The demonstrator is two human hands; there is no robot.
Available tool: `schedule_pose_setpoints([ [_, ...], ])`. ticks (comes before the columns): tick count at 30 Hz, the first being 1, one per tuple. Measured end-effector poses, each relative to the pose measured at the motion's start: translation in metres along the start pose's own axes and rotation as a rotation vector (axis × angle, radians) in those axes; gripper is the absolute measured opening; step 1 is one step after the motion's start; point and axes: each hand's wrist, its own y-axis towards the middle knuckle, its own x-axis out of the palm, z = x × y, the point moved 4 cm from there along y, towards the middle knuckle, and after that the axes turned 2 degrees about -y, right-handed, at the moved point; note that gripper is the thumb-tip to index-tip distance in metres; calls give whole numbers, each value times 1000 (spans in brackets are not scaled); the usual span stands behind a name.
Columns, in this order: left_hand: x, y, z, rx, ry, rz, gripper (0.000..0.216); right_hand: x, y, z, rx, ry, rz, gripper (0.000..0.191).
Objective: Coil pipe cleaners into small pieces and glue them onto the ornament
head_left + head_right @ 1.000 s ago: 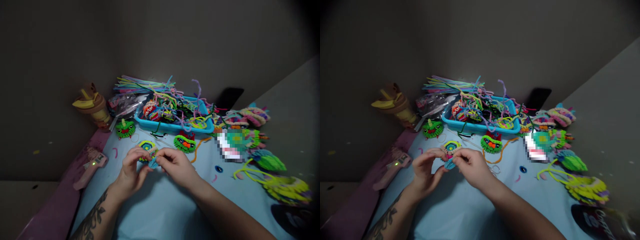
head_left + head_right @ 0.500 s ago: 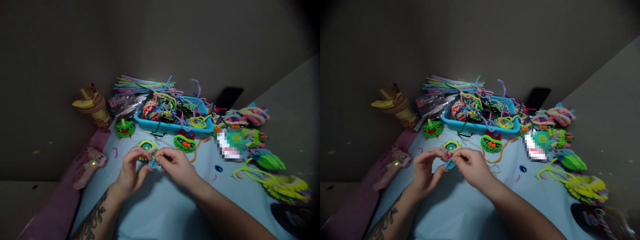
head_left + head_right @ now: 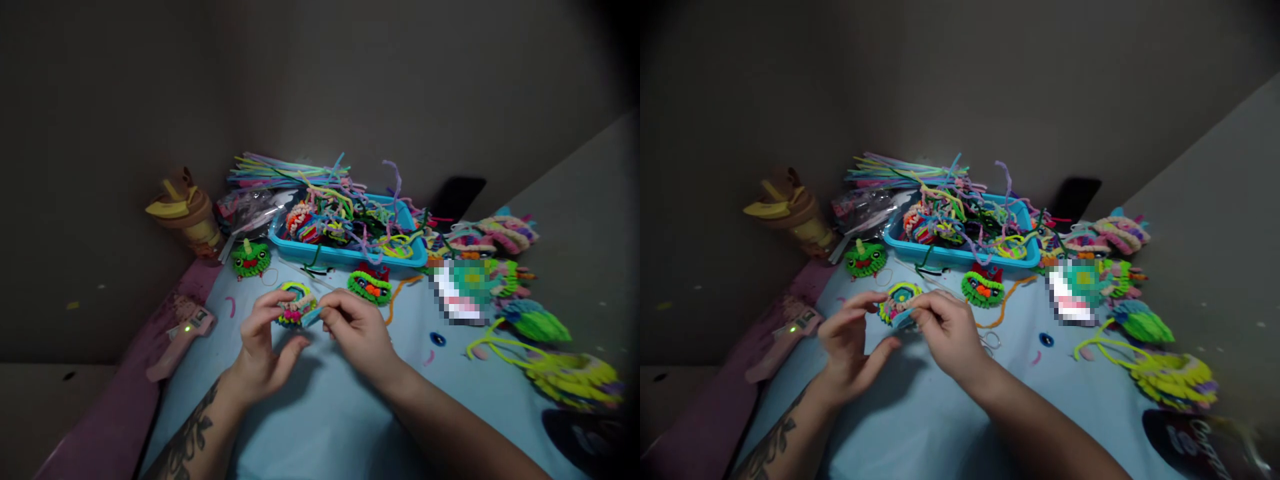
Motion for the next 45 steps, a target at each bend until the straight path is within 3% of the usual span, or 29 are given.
schedule_pose_setpoints([
  [3, -4, 3, 0, -72, -118, 154, 56, -5, -1, -5, -139, -98, 91, 15],
  [5, -10, 5, -7, -202, -161, 283, 47, -7, -1, -4, -149, -119, 115, 16],
  [7, -22, 7, -17, -359, -68, 383, 39, -10, -1, -3, -128, -131, 126, 16],
  [9, -37, 7, -23, -475, 166, 392, 35, -13, 0, -1, -108, -139, 147, 16],
  [11, -50, 5, -22, -512, 481, 247, 29, -16, 0, 1, -93, -139, 169, 16],
  [13, -52, -5, -21, -557, 780, -101, 23, -19, 1, 4, -75, -129, 179, 15],
  [15, -49, -20, -18, -554, 935, -362, 25, -22, 2, 6, -56, -116, 178, 16],
  [17, -41, -34, -16, -517, 988, -501, 34, -22, 3, 8, -45, -105, 176, 16],
  [20, -30, -41, -18, -502, 1029, -548, 47, -21, 4, 7, -42, -92, 168, 15],
  [23, -22, -40, -16, -495, 1048, -589, 45, -20, 2, 4, -56, -80, 152, 14],
  [26, -22, -41, -3, -484, 918, -589, 41, -20, 0, 1, -66, -78, 134, 15],
  [30, -36, -46, 12, -637, 472, -469, 25, -19, 0, 0, -69, -69, 118, 15],
  [32, -47, -44, 11, -796, 100, -232, 17, -17, 0, 0, -76, -55, 106, 15],
  [35, -58, -40, 6, -983, -432, 246, 25, -15, -1, -3, -90, -29, 95, 14],
  [37, -55, -37, 4, -1050, -699, 406, 33, -16, -3, -5, -95, -18, 93, 14],
  [40, -46, -33, 7, -1091, -931, 472, 37, -18, -6, -8, -95, -9, 94, 13],
  [45, -38, -29, 15, -1086, -1072, 495, 33, -20, -7, -11, -97, -6, 91, 14],
])
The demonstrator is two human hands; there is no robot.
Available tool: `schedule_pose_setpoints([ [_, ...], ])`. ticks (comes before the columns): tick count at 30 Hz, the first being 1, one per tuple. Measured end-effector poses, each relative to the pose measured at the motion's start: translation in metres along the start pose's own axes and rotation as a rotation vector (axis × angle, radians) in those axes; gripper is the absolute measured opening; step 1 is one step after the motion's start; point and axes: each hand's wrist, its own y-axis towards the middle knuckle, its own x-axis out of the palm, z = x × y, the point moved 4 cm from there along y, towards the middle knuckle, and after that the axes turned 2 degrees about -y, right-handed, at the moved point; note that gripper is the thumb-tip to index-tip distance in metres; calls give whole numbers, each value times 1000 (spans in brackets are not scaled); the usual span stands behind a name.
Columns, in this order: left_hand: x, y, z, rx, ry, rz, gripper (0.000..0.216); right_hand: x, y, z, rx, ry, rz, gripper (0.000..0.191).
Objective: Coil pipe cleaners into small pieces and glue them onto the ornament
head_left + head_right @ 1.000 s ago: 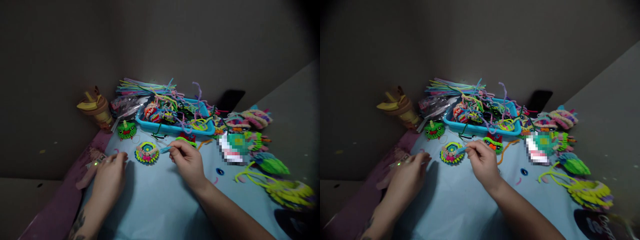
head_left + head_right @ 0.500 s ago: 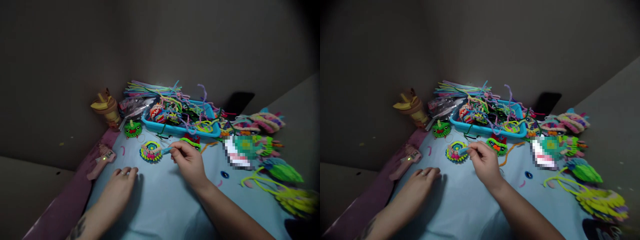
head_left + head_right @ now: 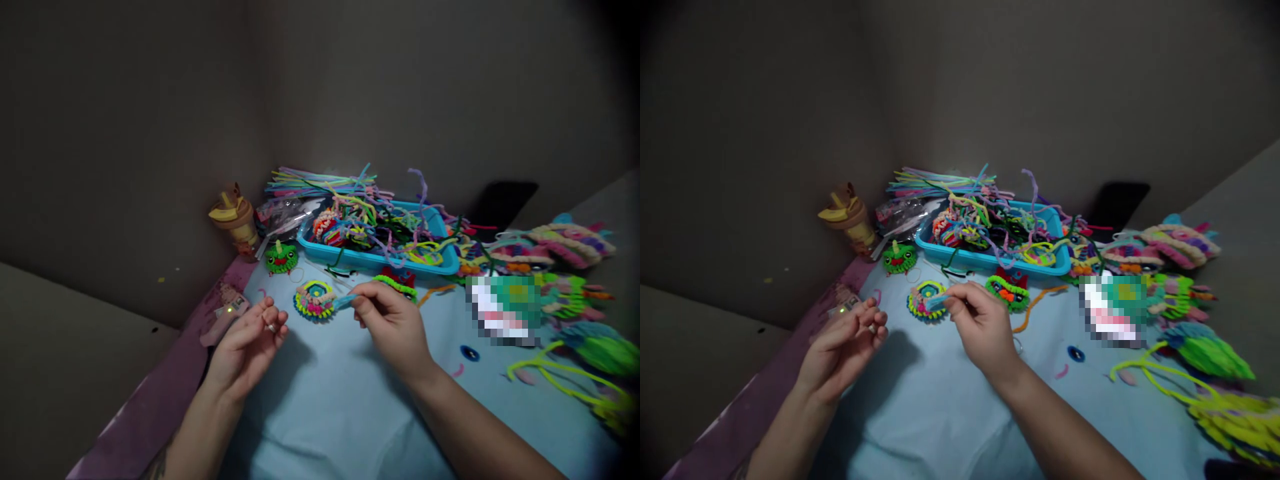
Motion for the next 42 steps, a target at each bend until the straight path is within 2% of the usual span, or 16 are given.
schedule_pose_setpoints([
  [8, 8, 0, -5, -15, -16, -10, 40, -1, 0, -2, -27, 23, 8, 13],
  [14, 13, 0, -5, -5, -33, 43, 53, -1, -1, 0, -39, 17, 14, 13],
  [22, 9, 1, -4, 79, 123, 58, 56, 0, -1, -1, -40, 10, 14, 12],
  [27, 7, 2, -1, 171, 206, 122, 65, 2, -1, 0, -37, 13, 9, 12],
  [33, 5, 3, -2, 188, 295, 169, 69, 3, -1, -2, -46, 13, 13, 11],
  [36, -1, 3, -3, 227, 508, 166, 45, 3, -1, -1, -35, 10, 14, 11],
  [38, -3, 4, -3, 288, 830, 156, 19, 4, -1, -1, -20, 3, 8, 12],
  [40, 0, 4, -2, 415, 1162, 125, 11, 6, 0, 1, 0, -7, -9, 12],
  [42, 7, 3, -2, 558, 1362, 79, 10, 9, 1, 3, 24, -17, -40, 13],
])
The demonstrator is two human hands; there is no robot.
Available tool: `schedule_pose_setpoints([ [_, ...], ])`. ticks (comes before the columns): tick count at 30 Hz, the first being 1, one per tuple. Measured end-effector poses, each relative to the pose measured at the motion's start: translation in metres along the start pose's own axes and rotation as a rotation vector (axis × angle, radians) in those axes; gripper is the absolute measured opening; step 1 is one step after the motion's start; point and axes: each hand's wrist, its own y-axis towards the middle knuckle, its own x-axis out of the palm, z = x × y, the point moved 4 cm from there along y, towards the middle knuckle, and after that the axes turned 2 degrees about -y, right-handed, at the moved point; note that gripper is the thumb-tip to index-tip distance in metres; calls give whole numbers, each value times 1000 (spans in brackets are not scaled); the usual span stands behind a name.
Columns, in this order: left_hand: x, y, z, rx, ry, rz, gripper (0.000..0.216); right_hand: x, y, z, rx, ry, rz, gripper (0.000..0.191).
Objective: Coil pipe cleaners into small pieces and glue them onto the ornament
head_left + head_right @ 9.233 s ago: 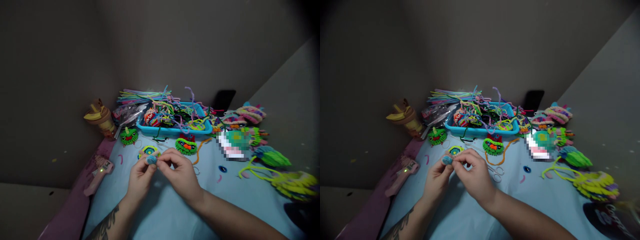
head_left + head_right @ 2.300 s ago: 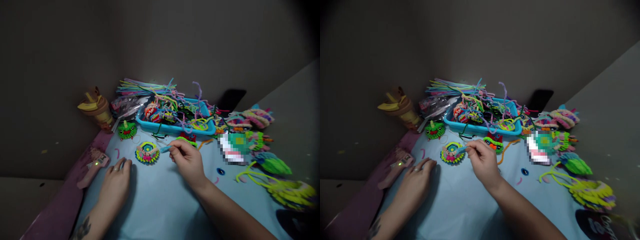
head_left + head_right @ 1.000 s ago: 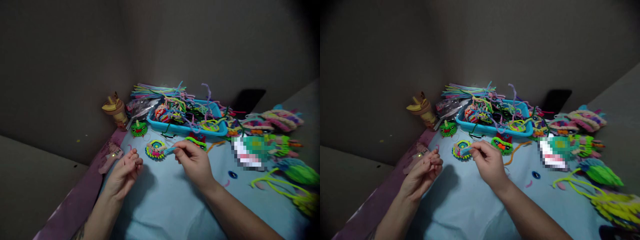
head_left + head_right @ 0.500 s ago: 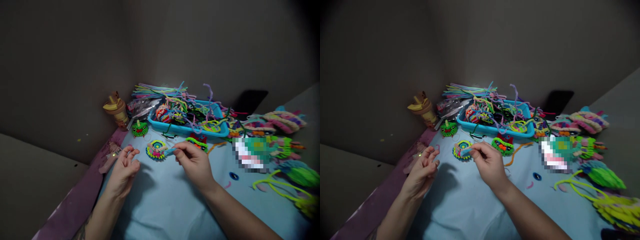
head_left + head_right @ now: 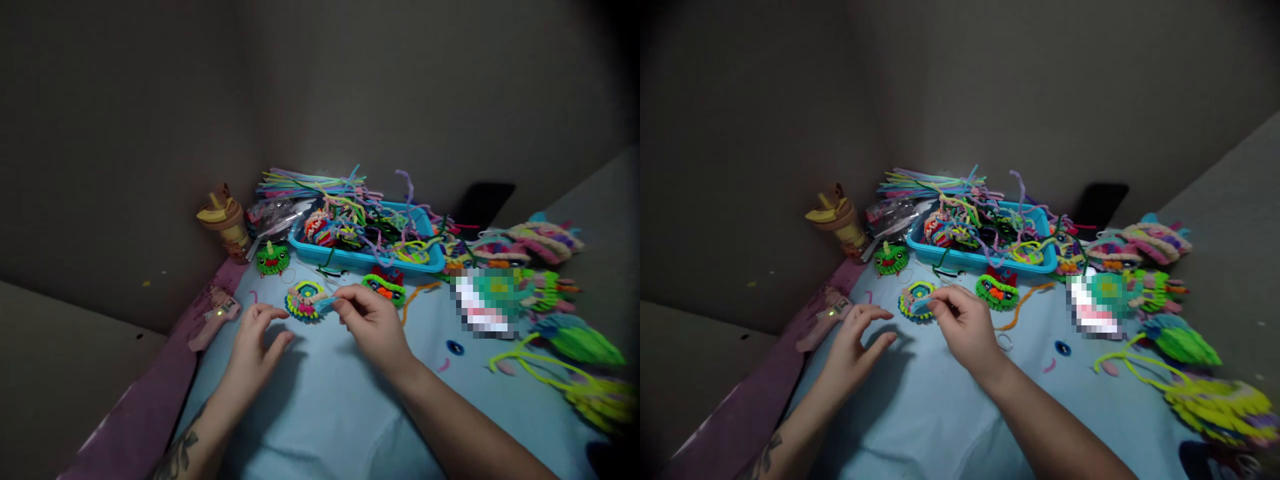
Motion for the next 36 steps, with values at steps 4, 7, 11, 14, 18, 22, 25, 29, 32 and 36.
schedule_pose_setpoints([
  [4, 7, 1, 11, 108, 56, -37, 13, 7, 1, 6, 52, -32, -54, 13],
  [7, 14, 4, 21, 180, 60, -71, 13, 10, 1, 9, 70, -47, -81, 13],
  [11, 24, 8, 27, 216, 56, -112, 15, 14, 0, 10, 77, -40, -119, 14],
  [14, 28, 11, 28, 201, 33, -105, 14, 15, 0, 8, 55, -35, -129, 13],
  [18, 31, 10, 30, 161, 12, -82, 16, 17, 0, 5, 8, -59, -122, 14],
  [22, 35, 8, 30, 126, -14, -27, 19, 19, -2, 5, -60, -137, -79, 15],
  [25, 40, 6, 30, 130, -27, 16, 19, 21, -5, 7, -111, -202, -37, 16],
  [29, 47, 3, 28, 129, 2, 41, 20, 23, -7, 12, -154, -280, 9, 17],
  [32, 51, 1, 25, 91, 2, 74, 20, 25, -10, 14, -174, -339, 49, 18],
  [36, 54, -1, 21, 28, -44, 106, 20, 25, -11, 13, -206, -374, 73, 18],
])
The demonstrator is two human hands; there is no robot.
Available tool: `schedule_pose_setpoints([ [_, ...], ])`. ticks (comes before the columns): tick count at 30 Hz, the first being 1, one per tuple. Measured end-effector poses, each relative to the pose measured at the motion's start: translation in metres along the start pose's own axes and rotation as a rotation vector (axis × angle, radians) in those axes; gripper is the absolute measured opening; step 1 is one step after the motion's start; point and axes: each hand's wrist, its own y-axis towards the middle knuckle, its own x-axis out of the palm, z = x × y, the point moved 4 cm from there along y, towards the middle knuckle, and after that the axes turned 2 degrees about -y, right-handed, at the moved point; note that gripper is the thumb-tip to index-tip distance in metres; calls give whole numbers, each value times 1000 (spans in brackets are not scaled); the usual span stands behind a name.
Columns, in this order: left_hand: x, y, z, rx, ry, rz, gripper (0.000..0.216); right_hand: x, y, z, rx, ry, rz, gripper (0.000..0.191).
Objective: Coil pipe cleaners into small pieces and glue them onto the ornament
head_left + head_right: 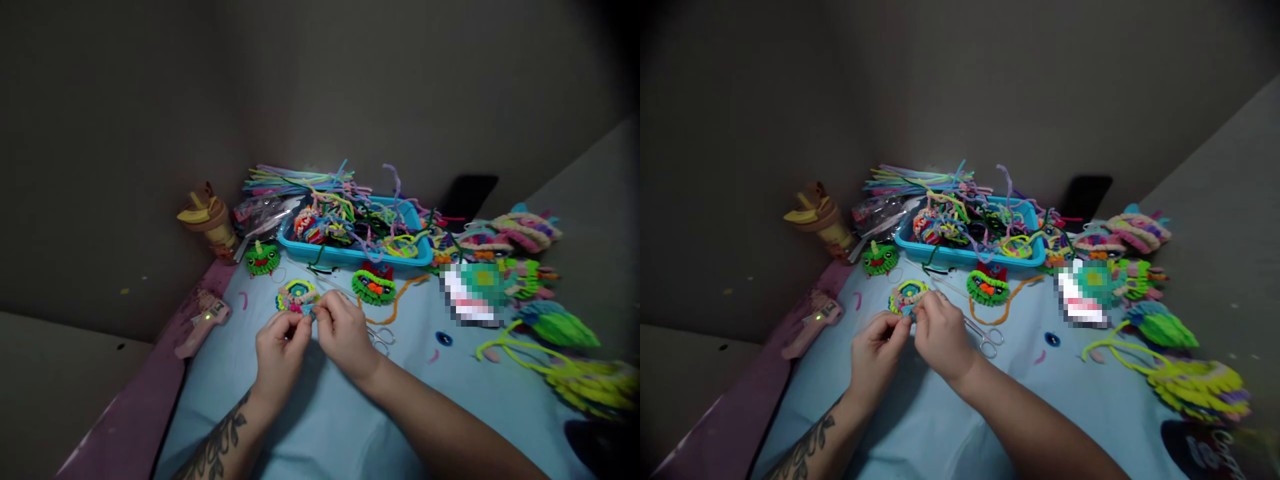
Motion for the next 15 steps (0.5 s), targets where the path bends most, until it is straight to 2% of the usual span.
schedule_pose_setpoints([
  [2, 0, 1, -3, -48, -39, -15, 19, -1, 2, 1, 18, 36, -13, 18],
  [6, -4, 7, -11, -178, -150, -34, 13, -4, 8, 9, 162, 161, -34, 17],
  [9, -6, 8, -15, -267, -226, -49, 16, -5, 10, 14, 238, 212, -31, 16],
  [15, -10, 10, -20, -236, -248, -18, 29, -4, 9, 13, 224, 276, -55, 14],
])
